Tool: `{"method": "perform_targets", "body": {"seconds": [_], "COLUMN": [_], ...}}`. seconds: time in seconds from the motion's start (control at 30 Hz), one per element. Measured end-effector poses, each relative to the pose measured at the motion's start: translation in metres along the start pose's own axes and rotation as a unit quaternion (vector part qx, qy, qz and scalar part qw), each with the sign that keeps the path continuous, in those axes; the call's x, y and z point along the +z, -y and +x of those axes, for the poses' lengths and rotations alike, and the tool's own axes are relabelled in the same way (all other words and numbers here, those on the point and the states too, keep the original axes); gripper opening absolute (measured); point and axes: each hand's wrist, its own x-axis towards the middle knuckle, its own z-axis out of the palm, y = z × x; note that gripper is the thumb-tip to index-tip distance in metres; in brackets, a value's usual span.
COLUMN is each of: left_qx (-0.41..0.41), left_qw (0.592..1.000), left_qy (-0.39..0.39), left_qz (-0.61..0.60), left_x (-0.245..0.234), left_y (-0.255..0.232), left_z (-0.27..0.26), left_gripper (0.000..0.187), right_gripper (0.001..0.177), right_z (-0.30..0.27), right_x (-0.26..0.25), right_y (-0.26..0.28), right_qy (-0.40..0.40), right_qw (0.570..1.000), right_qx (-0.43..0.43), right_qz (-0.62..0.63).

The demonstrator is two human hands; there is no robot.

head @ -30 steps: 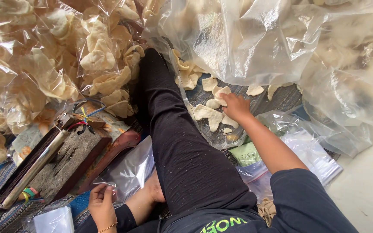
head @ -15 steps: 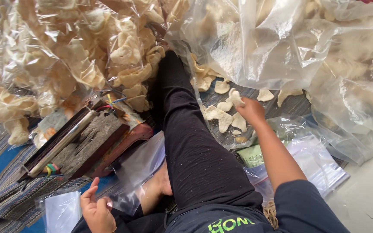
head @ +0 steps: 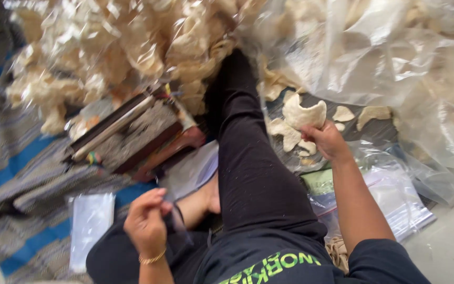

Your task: Packaging individual crackers into plastic bags and sealing them with a heat sealer

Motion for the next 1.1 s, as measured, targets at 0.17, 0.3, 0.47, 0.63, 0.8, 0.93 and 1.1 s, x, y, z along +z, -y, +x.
{"method": "perform_targets", "body": {"seconds": [0.17, 0.3, 0.47, 0.63, 0.8, 0.93, 1.1], "left_qx": [0.098, 0.090, 0.083, 0.103, 0.066, 0.033, -0.044], "left_qw": [0.987, 0.983, 0.977, 0.964, 0.955, 0.972, 0.978], "left_qy": [0.113, 0.155, 0.162, 0.169, 0.252, 0.210, 0.200], "left_qz": [0.051, 0.049, 0.114, 0.175, 0.143, 0.096, 0.037], "left_x": [0.033, 0.048, 0.050, 0.057, 0.067, 0.070, 0.070], "left_y": [-0.029, -0.014, 0.007, -0.006, 0.003, -0.002, -0.021], "left_z": [0.002, -0.007, -0.017, -0.020, -0.031, -0.035, -0.033], "left_gripper": [0.027, 0.026, 0.026, 0.038, 0.035, 0.044, 0.043], "right_gripper": [0.007, 0.020, 0.011, 0.026, 0.031, 0.019, 0.029], "right_z": [-0.022, -0.052, -0.096, -0.095, -0.116, -0.118, -0.121], "right_x": [0.083, 0.141, 0.190, 0.192, 0.197, 0.196, 0.201], "right_y": [0.040, 0.054, 0.101, 0.080, 0.084, 0.067, 0.043], "right_qy": [0.208, 0.351, 0.444, 0.312, 0.291, 0.292, 0.255], "right_qw": [0.971, 0.912, 0.862, 0.716, 0.722, 0.780, 0.707], "right_qx": [-0.077, -0.147, -0.234, -0.484, -0.428, -0.426, -0.443], "right_qz": [0.091, 0.153, -0.068, -0.395, -0.459, -0.354, -0.488]}}
